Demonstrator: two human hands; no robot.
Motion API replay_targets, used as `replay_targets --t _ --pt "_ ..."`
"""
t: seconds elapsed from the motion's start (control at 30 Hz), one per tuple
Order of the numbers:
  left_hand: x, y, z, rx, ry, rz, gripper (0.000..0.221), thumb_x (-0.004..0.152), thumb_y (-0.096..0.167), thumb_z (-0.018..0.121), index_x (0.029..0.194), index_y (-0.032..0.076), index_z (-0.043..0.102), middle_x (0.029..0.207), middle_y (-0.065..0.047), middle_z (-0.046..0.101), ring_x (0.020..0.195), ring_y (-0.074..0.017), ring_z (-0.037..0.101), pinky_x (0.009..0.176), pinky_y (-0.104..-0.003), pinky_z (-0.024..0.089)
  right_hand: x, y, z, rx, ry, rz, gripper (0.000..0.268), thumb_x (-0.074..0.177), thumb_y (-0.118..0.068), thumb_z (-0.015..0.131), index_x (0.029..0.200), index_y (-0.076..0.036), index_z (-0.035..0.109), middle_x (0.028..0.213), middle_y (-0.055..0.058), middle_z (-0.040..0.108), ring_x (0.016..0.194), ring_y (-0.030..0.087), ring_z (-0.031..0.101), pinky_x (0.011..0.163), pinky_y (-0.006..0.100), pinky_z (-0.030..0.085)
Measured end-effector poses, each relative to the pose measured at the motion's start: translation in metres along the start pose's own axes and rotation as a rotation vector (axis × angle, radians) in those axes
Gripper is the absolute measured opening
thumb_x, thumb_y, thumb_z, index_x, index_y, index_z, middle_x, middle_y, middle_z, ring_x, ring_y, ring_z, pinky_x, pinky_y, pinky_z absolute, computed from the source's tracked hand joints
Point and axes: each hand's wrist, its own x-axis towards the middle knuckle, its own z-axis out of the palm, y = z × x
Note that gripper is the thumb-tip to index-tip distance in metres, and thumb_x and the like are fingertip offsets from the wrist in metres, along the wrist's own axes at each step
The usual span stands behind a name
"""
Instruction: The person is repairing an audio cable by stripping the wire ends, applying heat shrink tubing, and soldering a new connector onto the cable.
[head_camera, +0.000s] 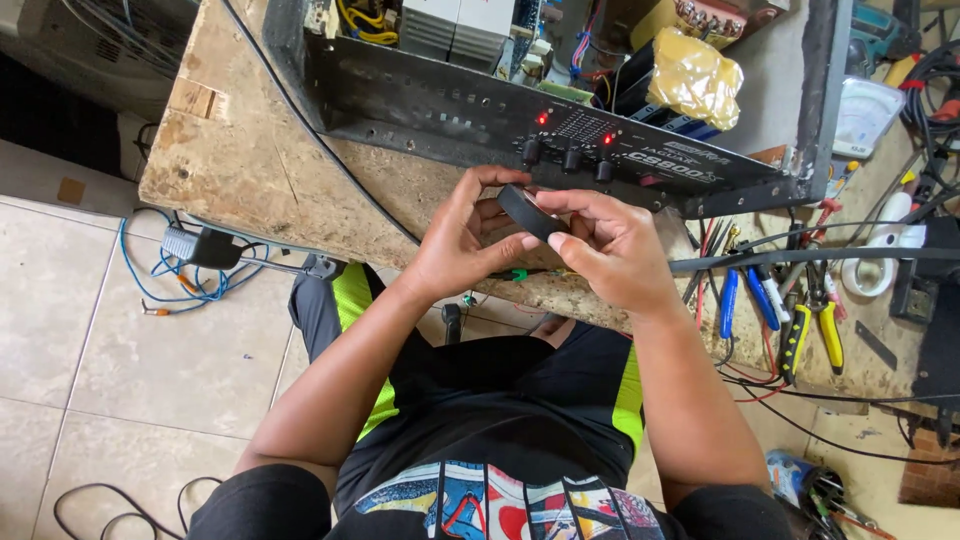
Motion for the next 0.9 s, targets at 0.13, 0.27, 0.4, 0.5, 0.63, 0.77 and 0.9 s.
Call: replay_targets --t 0.13,0.27,0.4,0.5,0.63,0.77,0.9 --pt "-0.001 0.008 0.007 0.195 0.051 0.181 0.057 0.101 -0.002 0.070 0.152 0.008 0.049 0.155 -0.014 0.049 0.140 -0.0387 0.049 0.109 -0.046 0.053 0.002 -0.009 0.006 -0.020 0.005 -0.031 0.040 0.080 0.011 0.073 0.119 0.006 0.072 0.097 0.019 0.074 0.052 0.002 0.051 0.046 0.019 0.040" --pt "-0.003 0.002 0.005 0.521 0.128 0.385 0.049 0.096 -0.001 0.073 0.142 0.013 0.064 0.141 -0.017 0.055 0.128 -0.0403 0.063 0.103 -0.048 0.059 0.003 -0.015 0.011 -0.173 0.005 -0.078 0.043 0.079 0.006 0.076 0.122 0.002 0.072 0.098 0.018 0.075 0.051 0.005 0.057 0.045 0.019 0.039" --pt "-0.005 -0.001 0.009 0.418 0.228 0.306 0.041 0.094 -0.008 0.072 0.130 0.012 0.072 0.120 -0.013 0.064 0.121 -0.0395 0.066 0.092 -0.043 0.063 0.001 -0.026 0.011 -0.240 0.004 -0.091 0.038 0.079 0.003 0.076 0.117 -0.002 0.074 0.097 0.015 0.078 0.050 0.004 0.054 0.047 0.020 0.043" --pt "-0.004 -0.004 0.007 0.341 0.243 0.286 0.034 0.095 -0.005 0.072 0.126 0.011 0.074 0.118 -0.013 0.065 0.118 -0.0389 0.067 0.090 -0.043 0.064 -0.002 -0.032 0.009 -0.249 -0.004 -0.093 0.037 0.080 0.004 0.074 0.116 -0.001 0.074 0.098 0.015 0.078 0.051 0.004 0.052 0.049 0.021 0.044" --pt "-0.005 0.001 0.008 0.245 0.234 0.253 0.027 0.097 -0.001 0.073 0.122 0.008 0.073 0.121 -0.013 0.065 0.114 -0.0386 0.069 0.089 -0.042 0.063 -0.008 -0.033 0.003 -0.215 0.001 -0.083 0.033 0.082 0.006 0.071 0.115 0.002 0.073 0.094 0.015 0.077 0.052 0.004 0.052 0.050 0.021 0.043" --pt "-0.006 0.007 0.010 0.301 0.230 0.308 0.026 0.097 -0.002 0.072 0.122 0.008 0.073 0.122 -0.015 0.068 0.114 -0.0397 0.068 0.084 -0.040 0.064 -0.011 -0.014 -0.005 -0.196 -0.009 -0.091 0.030 0.086 0.005 0.070 0.115 0.002 0.074 0.073 0.009 0.068 0.052 0.003 0.049 0.048 0.019 0.039" --pt "-0.005 0.004 0.005 0.439 0.204 0.409 0.024 0.093 0.006 0.079 0.116 0.011 0.076 0.115 -0.010 0.073 0.109 -0.0353 0.072 0.083 -0.041 0.063 -0.012 -0.015 -0.003 -0.110 -0.029 -0.016 0.028 0.085 0.003 0.069 0.113 0.003 0.075 0.089 0.011 0.070 0.063 0.003 0.054 0.054 0.018 0.045"
